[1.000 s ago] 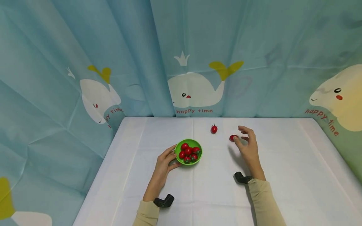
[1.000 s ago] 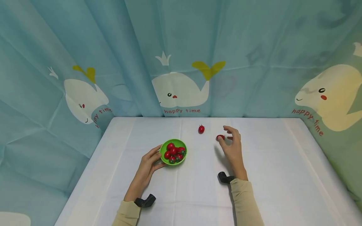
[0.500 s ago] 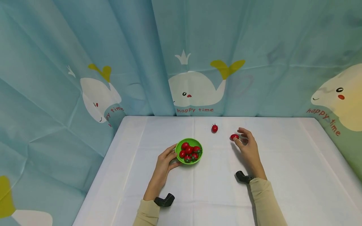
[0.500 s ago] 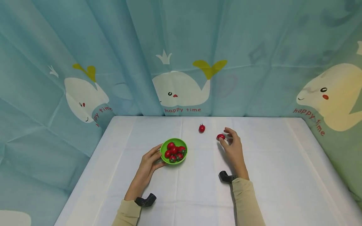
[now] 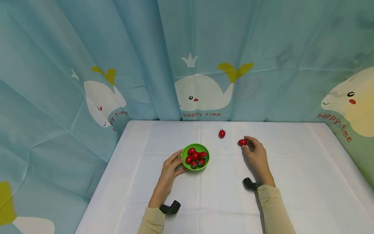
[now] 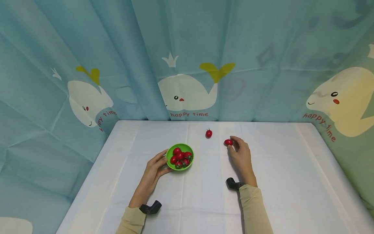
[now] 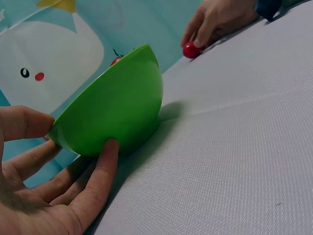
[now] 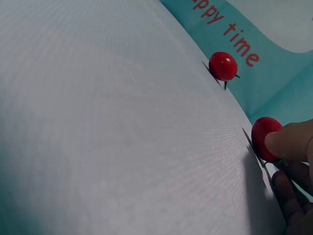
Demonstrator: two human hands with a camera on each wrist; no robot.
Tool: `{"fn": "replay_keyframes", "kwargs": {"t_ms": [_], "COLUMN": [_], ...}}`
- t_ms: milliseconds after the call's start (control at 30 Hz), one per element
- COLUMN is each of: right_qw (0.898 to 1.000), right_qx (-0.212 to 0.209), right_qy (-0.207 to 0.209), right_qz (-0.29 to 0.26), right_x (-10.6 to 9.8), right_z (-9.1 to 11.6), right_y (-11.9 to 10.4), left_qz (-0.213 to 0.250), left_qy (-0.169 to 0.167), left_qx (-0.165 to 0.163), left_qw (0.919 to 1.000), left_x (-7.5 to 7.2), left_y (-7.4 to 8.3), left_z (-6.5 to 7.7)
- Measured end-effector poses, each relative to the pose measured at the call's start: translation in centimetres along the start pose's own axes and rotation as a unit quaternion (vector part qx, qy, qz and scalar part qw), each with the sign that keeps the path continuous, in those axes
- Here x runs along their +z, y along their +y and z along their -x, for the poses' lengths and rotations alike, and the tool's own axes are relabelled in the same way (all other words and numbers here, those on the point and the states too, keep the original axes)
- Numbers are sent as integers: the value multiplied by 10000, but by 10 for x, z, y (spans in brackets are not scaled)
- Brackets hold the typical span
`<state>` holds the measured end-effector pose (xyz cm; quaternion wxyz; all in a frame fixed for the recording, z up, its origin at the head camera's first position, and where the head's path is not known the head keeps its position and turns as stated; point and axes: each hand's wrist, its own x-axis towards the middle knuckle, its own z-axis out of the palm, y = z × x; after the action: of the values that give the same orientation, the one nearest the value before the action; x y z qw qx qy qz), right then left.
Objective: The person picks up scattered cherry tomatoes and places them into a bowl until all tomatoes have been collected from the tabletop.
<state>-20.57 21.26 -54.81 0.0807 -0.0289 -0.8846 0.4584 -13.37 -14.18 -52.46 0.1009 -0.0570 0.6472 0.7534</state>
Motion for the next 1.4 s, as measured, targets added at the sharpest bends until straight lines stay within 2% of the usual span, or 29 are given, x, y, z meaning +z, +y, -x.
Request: {"fn": "replay_keyframes", "kwargs": {"t_ms": [400, 567, 733, 1067, 1300, 1400], "right_qw": [9998, 9997, 9967, 9854, 9803, 9776], "right_qx": [-93, -207, -639, -1416, -1517, -1520], "right_qy": [65, 53, 59, -91, -504, -664], "right_qz": [158, -92, -505, -938, -1161, -1292], "right_x": [1, 1, 3, 3, 3, 7], "right_z": [0, 3, 3, 7, 18, 20], "right_y": [1, 1, -4, -39, -73, -78], "left_qz": [-53, -65, -51, -62, -38, -36], "left_qy": [6, -8, 48, 93, 60, 34], "left_qx": [-6, 16, -47, -3, -5, -18], "left_qw": [10000, 10000, 10000, 9999, 10000, 10000], "left_x": [1, 0, -1, -1, 0, 0], "left_y": [-1, -1, 0, 0, 1, 1], "left_z": [0, 0, 2, 2, 2, 2]}}
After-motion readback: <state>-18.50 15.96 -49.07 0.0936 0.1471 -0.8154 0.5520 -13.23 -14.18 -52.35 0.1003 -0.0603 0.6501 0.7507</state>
